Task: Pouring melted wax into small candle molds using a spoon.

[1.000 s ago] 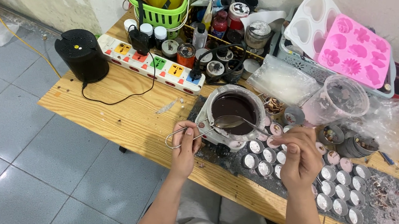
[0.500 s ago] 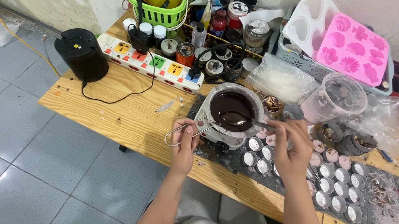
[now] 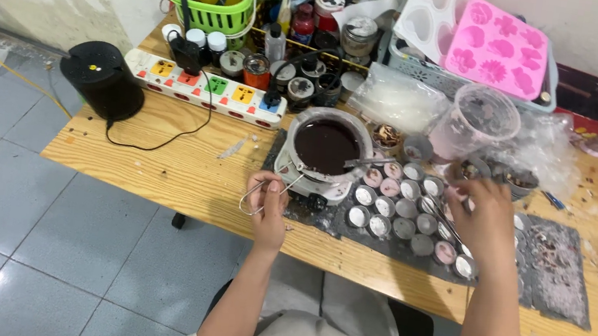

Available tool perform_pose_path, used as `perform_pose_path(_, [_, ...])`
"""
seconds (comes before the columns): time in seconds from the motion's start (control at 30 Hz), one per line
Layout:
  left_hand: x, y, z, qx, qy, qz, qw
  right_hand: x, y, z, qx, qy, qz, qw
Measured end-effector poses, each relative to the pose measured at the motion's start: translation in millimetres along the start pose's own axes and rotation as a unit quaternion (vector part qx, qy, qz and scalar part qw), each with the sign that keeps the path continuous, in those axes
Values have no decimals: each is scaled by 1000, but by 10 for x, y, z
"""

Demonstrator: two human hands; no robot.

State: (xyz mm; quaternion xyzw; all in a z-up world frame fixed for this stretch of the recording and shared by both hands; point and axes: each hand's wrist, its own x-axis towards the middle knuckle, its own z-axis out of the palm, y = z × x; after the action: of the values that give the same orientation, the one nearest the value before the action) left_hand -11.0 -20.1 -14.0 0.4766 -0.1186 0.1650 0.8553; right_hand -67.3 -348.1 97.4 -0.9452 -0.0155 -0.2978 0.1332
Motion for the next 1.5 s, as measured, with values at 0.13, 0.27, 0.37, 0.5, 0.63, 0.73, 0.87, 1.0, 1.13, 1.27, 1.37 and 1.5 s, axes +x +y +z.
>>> perform_pose_path(0.13, [-33,-27,34,-5,-2,3,1000,-277,202,124,-40,-99,52,993])
perform_pose_path(0.27, [-54,-51,27,-4,1,9,1000,-498,308,306,-122,-136,83,980])
perform_pose_path(0.37, [-59,-58,11,1,-1,9,1000,-564,351,372,-143,-128,75,979])
perform_pose_path(0.5, [-60,-85,1,2,2,10,1000,-580,269,347,-149,-93,51,983])
perform_pose_path(0.63, [-57,-80,-10,-22,0,-6,1000,-397,-185,-6,-31,-7,68,997])
perform_pose_path(0.73, [-34,-63,6,-26,-1,-7,1000,-189,-769,-265,117,24,0,993])
perform_pose_path(0.87, [-56,-45,0,2,-7,8,1000,47,-1267,-244,112,55,-153,980])
perform_pose_path(1.0, [-39,4,12,-7,-5,1,1000,248,-1497,-75,87,41,-222,970])
perform_pose_path(1.13, [-28,-17,-2,2,-3,-5,1000,319,-1530,85,74,18,-236,969])
perform_pose_path(1.27, [-25,-15,5,-19,-1,-10,1000,287,-1502,173,164,18,-185,969])
perform_pose_path(1.37, [-30,-18,4,-26,-3,-11,1000,236,-1401,179,235,24,-114,965])
perform_pose_path(1.5, [-32,-17,14,-32,-13,-3,999,98,-1129,238,343,-2,30,939])
